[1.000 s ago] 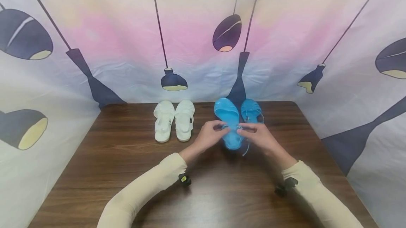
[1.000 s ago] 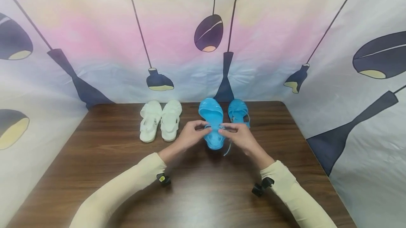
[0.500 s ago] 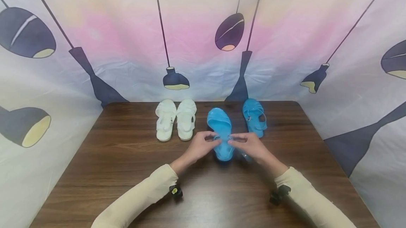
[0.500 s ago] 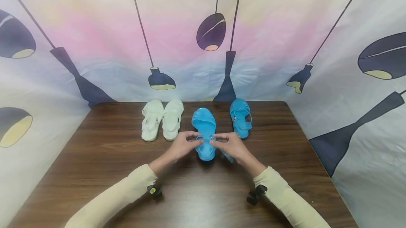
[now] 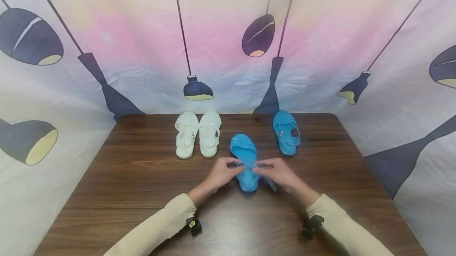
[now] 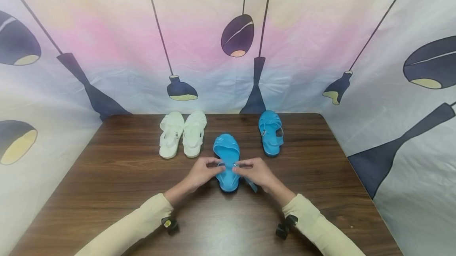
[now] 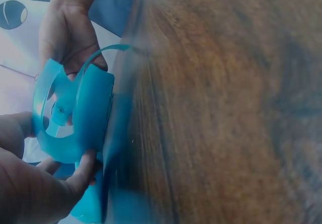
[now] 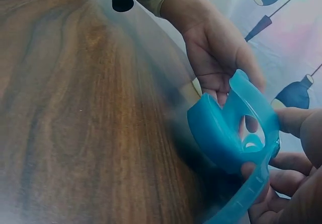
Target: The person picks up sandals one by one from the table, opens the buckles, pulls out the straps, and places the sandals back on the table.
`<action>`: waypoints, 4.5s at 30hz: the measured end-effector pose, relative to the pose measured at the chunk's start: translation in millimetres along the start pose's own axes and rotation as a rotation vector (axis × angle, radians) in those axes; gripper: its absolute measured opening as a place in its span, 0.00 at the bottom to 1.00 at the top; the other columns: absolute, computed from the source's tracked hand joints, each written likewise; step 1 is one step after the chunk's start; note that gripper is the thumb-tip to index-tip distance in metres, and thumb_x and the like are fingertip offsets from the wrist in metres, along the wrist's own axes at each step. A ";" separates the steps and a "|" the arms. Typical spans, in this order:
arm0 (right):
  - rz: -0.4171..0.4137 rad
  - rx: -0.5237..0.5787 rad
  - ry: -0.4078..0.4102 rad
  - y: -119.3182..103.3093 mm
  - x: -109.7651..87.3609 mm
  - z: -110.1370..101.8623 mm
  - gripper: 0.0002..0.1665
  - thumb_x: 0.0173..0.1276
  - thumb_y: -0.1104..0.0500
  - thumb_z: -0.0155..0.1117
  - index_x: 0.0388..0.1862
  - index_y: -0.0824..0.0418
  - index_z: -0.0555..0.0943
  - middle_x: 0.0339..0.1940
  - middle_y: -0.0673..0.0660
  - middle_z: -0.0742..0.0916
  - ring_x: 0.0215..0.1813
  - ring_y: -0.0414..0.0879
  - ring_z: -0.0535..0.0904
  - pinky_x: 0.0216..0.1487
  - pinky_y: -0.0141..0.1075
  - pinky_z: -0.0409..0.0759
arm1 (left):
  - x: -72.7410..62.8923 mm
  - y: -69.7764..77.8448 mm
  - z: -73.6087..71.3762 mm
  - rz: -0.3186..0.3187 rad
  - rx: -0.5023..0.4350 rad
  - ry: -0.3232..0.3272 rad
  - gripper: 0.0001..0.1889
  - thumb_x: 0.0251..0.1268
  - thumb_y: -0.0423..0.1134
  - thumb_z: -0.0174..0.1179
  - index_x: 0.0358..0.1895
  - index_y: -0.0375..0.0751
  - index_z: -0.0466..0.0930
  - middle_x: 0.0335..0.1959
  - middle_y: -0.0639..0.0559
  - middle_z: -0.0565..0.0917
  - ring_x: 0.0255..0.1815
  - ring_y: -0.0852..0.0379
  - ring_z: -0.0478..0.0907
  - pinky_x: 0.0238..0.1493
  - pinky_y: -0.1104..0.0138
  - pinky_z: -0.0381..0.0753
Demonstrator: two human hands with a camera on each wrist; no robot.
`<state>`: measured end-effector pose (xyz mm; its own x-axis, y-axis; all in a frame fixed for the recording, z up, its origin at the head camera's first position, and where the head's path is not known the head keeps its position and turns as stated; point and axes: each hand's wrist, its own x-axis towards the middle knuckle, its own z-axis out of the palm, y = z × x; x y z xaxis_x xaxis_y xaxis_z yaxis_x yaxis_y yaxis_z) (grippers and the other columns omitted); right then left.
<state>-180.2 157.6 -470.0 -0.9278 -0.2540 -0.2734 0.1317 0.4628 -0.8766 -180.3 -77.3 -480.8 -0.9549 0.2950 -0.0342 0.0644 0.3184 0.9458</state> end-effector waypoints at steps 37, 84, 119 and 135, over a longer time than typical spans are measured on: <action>-0.004 -0.001 -0.009 15.3 -4.2 -8.5 0.29 0.70 0.42 0.69 0.61 0.60 0.83 0.51 0.56 0.88 0.44 0.48 0.86 0.46 0.44 0.86 | 31.0 7.8 -16.6 0.210 0.272 -0.243 0.20 0.75 0.45 0.61 0.61 0.37 0.80 0.57 0.47 0.85 0.56 0.54 0.84 0.57 0.62 0.82; 0.020 -0.018 -0.043 13.8 -7.8 2.5 0.12 0.73 0.53 0.65 0.41 0.61 0.87 0.32 0.55 0.85 0.33 0.49 0.75 0.34 0.38 0.74 | 51.6 2.1 -9.5 0.285 0.345 -0.516 0.14 0.67 0.40 0.70 0.54 0.44 0.88 0.49 0.60 0.89 0.54 0.65 0.82 0.58 0.67 0.79; 0.008 -0.037 -0.001 12.1 8.9 4.0 0.05 0.71 0.60 0.67 0.40 0.60 0.87 0.39 0.53 0.88 0.47 0.48 0.81 0.53 0.48 0.80 | 52.8 0.8 -7.2 0.257 0.290 -0.474 0.14 0.62 0.40 0.74 0.49 0.44 0.88 0.44 0.58 0.90 0.47 0.65 0.84 0.51 0.70 0.82; 0.016 -0.013 0.009 17.8 4.7 7.0 0.07 0.71 0.58 0.69 0.40 0.60 0.87 0.37 0.53 0.87 0.43 0.48 0.80 0.47 0.43 0.80 | 51.1 1.5 -6.5 0.242 0.305 -0.473 0.14 0.61 0.40 0.75 0.49 0.45 0.88 0.45 0.57 0.90 0.49 0.63 0.85 0.52 0.69 0.82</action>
<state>-179.7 158.6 -489.7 -0.9285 -0.2390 -0.2842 0.1424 0.4777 -0.8669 -230.8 -67.5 -479.0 -0.6750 0.7370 -0.0356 0.4103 0.4151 0.8120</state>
